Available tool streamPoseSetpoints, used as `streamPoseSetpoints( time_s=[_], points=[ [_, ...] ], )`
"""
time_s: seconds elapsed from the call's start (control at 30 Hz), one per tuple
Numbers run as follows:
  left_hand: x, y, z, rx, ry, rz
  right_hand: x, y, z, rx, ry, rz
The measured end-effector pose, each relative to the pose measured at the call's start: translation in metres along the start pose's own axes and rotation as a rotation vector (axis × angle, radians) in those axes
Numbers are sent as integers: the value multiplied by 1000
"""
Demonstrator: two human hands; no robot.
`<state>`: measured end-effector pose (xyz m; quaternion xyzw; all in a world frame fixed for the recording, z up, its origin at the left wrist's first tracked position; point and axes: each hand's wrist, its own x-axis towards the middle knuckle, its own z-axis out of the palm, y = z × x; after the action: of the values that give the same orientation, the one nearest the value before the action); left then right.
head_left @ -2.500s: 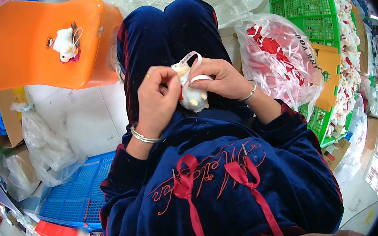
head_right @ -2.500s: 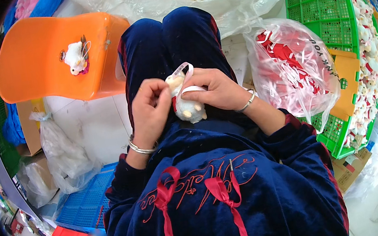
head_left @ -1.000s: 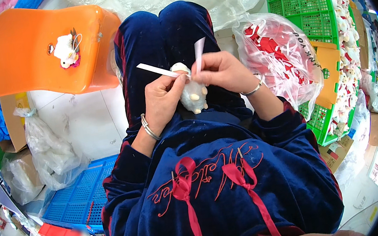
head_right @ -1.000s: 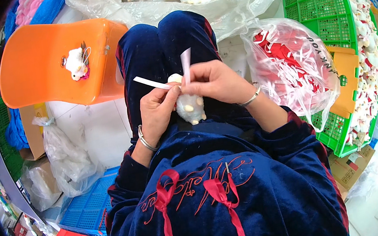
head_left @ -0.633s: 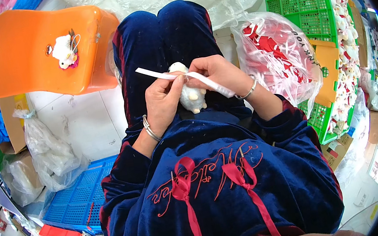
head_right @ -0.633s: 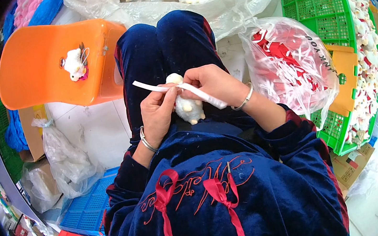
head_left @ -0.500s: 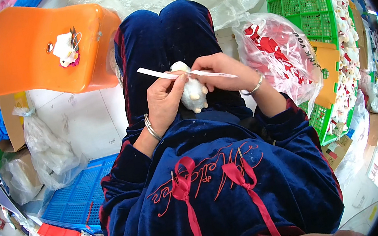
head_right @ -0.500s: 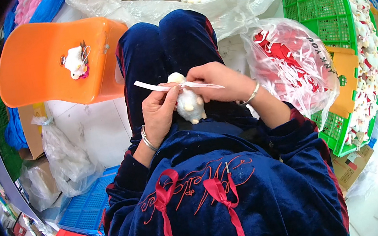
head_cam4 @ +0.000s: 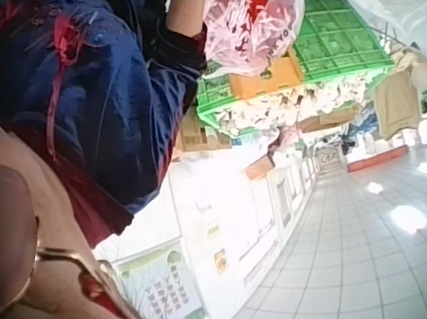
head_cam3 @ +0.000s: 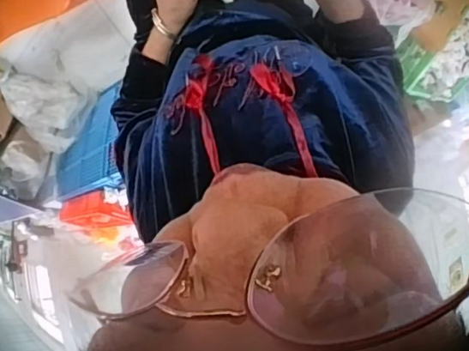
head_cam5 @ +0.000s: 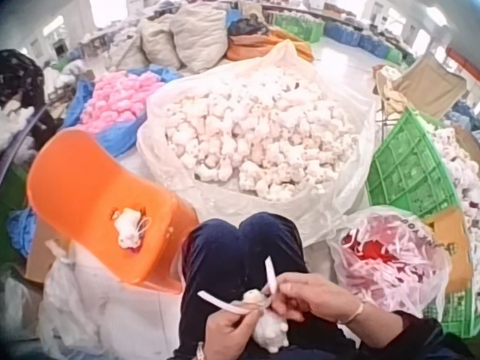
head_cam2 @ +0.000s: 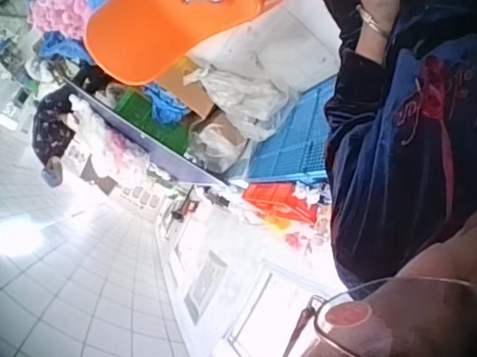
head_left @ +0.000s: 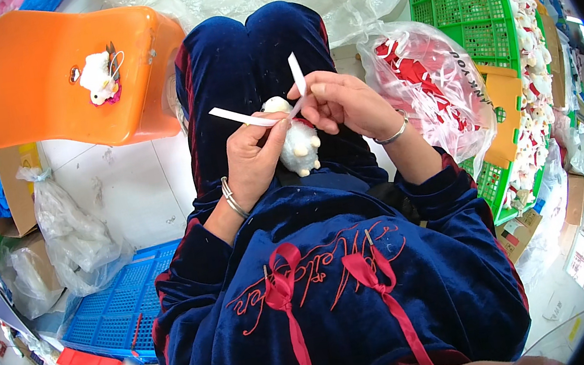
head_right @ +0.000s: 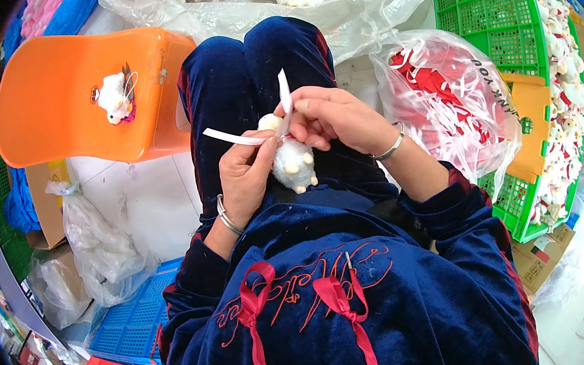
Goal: The person sits on the floor and ties white ribbons around the necks of small white stuffed toys. They pick up each toy, wrap the ribbon, and place the finished toy on an orange stool.
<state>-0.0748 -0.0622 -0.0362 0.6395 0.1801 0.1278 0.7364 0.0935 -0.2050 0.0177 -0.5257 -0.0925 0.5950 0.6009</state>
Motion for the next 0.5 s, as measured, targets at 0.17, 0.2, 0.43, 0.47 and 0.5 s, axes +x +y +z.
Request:
streamPoseSetpoints(
  time_s=[0.17, 0.2, 0.43, 0.47, 0.5],
  points=[
    [1, 6, -1, -11, 15, -49, -4, 3, -6, -313, -178, -32],
    [1, 6, 0, -2, 19, -50, -5, 3, -5, -346, -178, -12],
    [1, 6, 0, -30, 39, -92, -10, -5, -6, -250, -292, 2],
    [1, 6, 0, -37, 35, -99, -10, -3, -4, -228, -239, 24],
    [1, 5, 0, -45, 35, -93, -9, -1, -2, -206, -186, 46]
  ],
)
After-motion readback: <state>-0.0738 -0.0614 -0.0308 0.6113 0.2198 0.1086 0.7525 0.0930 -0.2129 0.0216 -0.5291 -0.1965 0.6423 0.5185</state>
